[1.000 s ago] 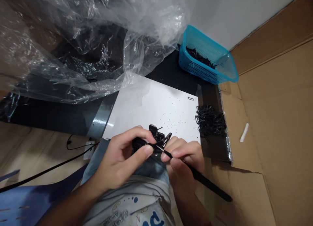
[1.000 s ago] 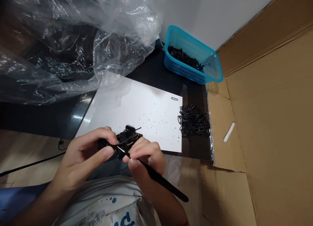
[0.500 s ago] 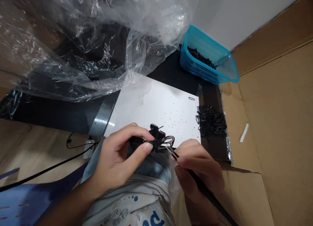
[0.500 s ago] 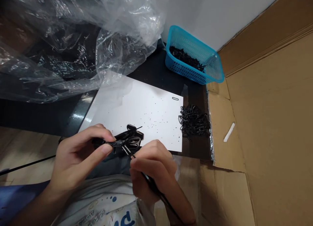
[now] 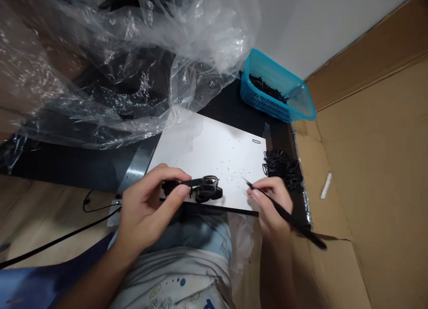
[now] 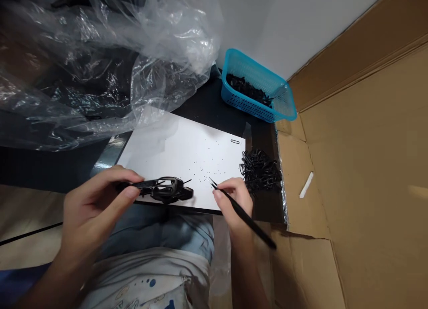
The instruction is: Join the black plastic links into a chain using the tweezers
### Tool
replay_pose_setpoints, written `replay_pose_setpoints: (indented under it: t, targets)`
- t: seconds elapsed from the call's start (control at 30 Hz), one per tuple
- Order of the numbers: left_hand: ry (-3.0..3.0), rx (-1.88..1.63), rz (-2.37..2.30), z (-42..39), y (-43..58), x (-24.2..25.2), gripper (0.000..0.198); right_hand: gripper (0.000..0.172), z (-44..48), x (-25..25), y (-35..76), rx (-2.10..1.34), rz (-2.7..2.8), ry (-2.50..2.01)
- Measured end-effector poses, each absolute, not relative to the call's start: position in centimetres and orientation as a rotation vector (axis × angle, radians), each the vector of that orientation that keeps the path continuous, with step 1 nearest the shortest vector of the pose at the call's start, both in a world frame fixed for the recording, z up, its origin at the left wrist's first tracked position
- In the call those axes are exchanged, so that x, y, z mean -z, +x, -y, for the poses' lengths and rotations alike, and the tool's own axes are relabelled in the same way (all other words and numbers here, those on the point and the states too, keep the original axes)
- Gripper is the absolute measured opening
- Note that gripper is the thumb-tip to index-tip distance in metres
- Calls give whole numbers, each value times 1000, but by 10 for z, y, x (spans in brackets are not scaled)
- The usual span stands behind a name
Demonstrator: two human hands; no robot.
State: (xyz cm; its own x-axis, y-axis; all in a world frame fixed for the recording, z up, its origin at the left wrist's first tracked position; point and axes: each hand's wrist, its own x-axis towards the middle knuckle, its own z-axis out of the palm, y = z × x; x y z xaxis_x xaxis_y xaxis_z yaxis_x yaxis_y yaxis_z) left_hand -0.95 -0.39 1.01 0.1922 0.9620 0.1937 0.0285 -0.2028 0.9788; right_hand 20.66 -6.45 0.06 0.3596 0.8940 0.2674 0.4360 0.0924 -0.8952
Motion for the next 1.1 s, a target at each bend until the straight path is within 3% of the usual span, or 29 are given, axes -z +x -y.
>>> replay_pose_setpoints:
  t: [0.1,0.2,0.47,0.9,1.1]
  targets:
    - [1492,-1210,-1058,-1,-10,-10,11,15,66,1,224,-963,1036,-1831]
    - [1515,-1203,-1045,-3,-8,-9,11,23,70,-4,231,-1068,879,-1884]
    - [1546,-1114,-897,1,-1,-2,14,32,72,-18,242,-1043,844,-1765]
    - [1788,-986,-738,3,38,7,8,30,62,-15,217,-1115,931,-1400]
    - [1748,-996,-781,-2,33,8,8,26,58,-18,214,-788,870,-1406]
